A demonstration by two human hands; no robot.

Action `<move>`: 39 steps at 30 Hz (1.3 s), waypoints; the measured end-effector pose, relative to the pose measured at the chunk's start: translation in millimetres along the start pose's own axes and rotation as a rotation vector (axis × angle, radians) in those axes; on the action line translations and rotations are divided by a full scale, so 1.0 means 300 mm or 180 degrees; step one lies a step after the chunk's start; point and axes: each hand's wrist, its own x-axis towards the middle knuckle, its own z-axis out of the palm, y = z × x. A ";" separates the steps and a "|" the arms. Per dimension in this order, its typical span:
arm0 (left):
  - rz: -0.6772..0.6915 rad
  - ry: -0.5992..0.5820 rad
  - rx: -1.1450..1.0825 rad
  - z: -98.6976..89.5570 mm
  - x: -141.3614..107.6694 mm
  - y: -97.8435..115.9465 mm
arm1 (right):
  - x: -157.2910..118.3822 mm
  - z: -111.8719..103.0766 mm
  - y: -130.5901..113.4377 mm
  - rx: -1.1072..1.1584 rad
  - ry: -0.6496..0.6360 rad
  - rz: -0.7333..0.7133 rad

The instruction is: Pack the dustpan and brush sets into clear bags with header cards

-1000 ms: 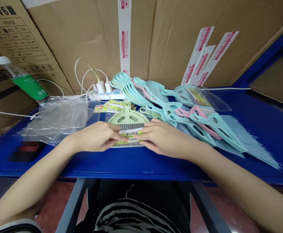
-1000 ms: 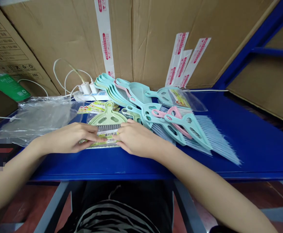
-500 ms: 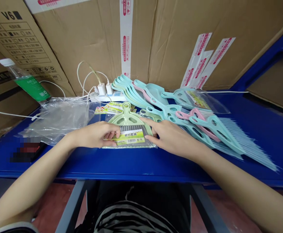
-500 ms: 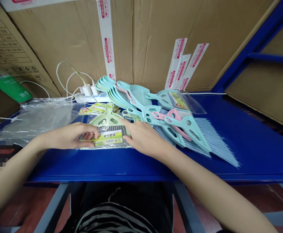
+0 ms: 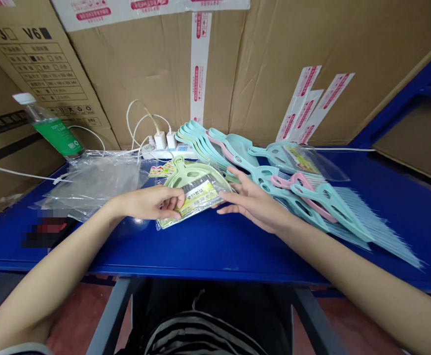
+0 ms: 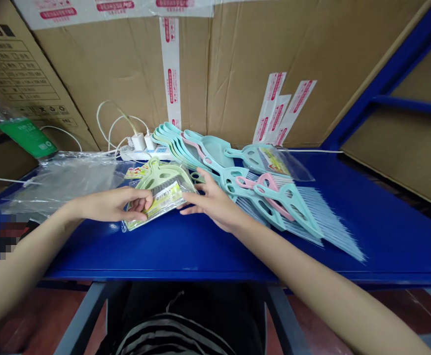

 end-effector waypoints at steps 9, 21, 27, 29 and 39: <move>0.0226 0.0566 0.0688 0.015 0.013 0.005 | 0.000 0.007 -0.004 0.0834 0.0247 0.0124; -0.0451 0.1765 0.0894 -0.006 0.022 -0.056 | 0.004 -0.085 -0.078 0.0595 0.0596 0.0038; -0.0247 0.1232 -0.0957 -0.011 0.032 -0.060 | 0.013 -0.130 -0.078 0.0214 0.1153 -0.0487; -0.0306 0.1001 -0.1421 -0.004 0.037 -0.057 | 0.024 -0.150 -0.066 0.0069 0.1269 -0.0552; -0.0551 0.2076 -0.2498 0.028 0.071 -0.019 | -0.054 -0.169 -0.105 -0.2714 0.0480 -0.1368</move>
